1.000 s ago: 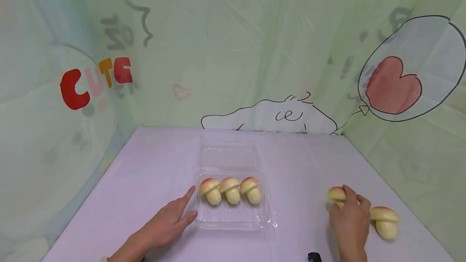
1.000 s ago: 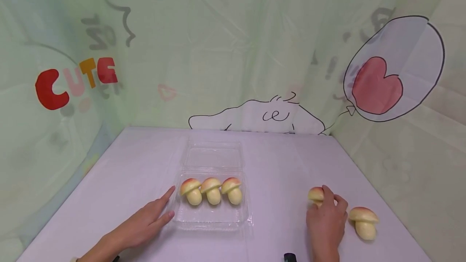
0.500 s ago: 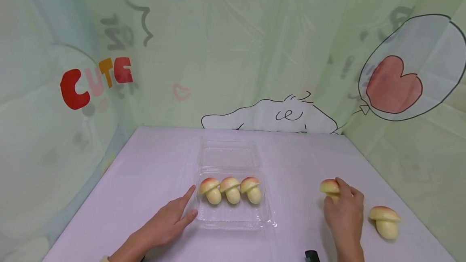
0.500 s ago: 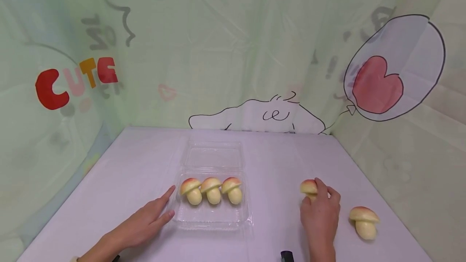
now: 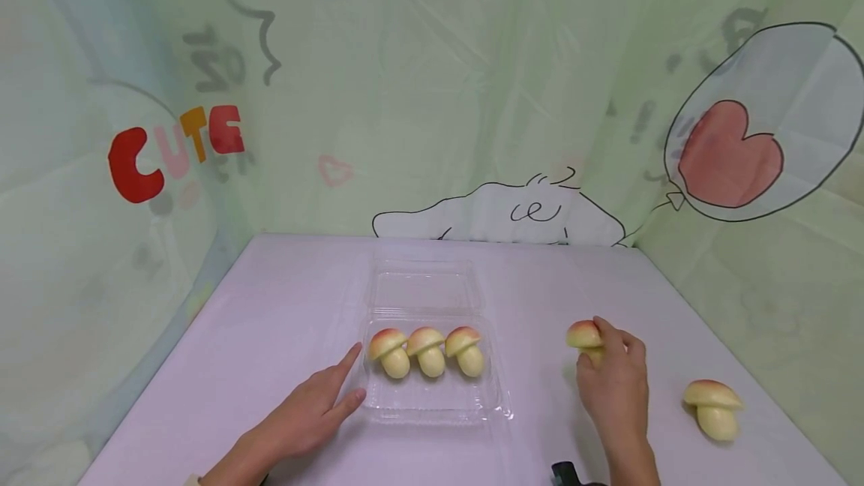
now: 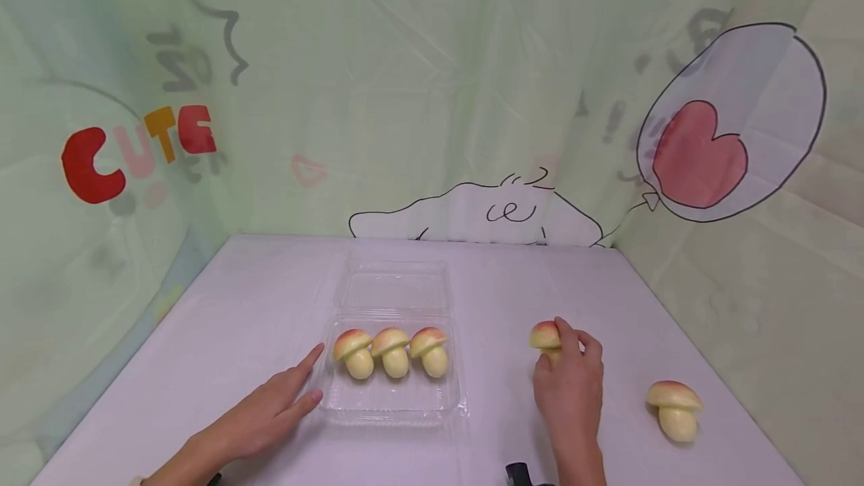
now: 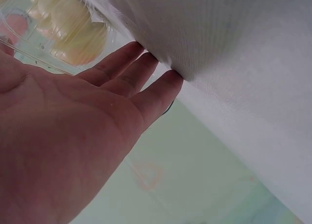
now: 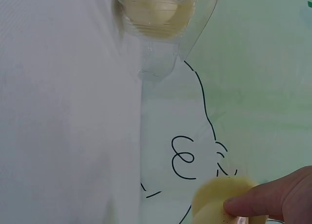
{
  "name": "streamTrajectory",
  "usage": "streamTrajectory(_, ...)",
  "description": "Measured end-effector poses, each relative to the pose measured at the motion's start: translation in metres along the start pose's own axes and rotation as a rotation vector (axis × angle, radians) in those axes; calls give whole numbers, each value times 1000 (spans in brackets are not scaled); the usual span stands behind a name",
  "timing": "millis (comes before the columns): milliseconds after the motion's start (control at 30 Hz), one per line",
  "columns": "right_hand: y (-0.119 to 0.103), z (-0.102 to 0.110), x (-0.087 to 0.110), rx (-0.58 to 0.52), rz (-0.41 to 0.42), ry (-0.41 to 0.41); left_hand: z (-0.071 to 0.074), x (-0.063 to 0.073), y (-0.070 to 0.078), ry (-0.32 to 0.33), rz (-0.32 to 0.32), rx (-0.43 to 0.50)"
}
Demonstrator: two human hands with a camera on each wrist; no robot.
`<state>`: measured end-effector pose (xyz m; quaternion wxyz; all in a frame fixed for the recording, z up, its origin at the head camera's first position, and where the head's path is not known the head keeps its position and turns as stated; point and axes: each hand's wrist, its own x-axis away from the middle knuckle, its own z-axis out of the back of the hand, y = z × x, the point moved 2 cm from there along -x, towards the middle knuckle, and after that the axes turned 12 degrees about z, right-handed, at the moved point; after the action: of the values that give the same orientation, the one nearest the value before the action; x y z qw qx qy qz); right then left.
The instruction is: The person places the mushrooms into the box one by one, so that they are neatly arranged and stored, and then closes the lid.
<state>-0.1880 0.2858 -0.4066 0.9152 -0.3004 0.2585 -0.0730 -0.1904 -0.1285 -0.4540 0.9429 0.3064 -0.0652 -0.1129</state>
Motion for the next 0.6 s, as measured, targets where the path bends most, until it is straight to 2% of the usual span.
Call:
streamTrajectory(267,-9,-4,1,-14,27,7,-1,-1,-1,17,-17,-5)
streamTrajectory(600,-27,-7,3,-41,41,-7,-2,-1,-2,11,0,4)
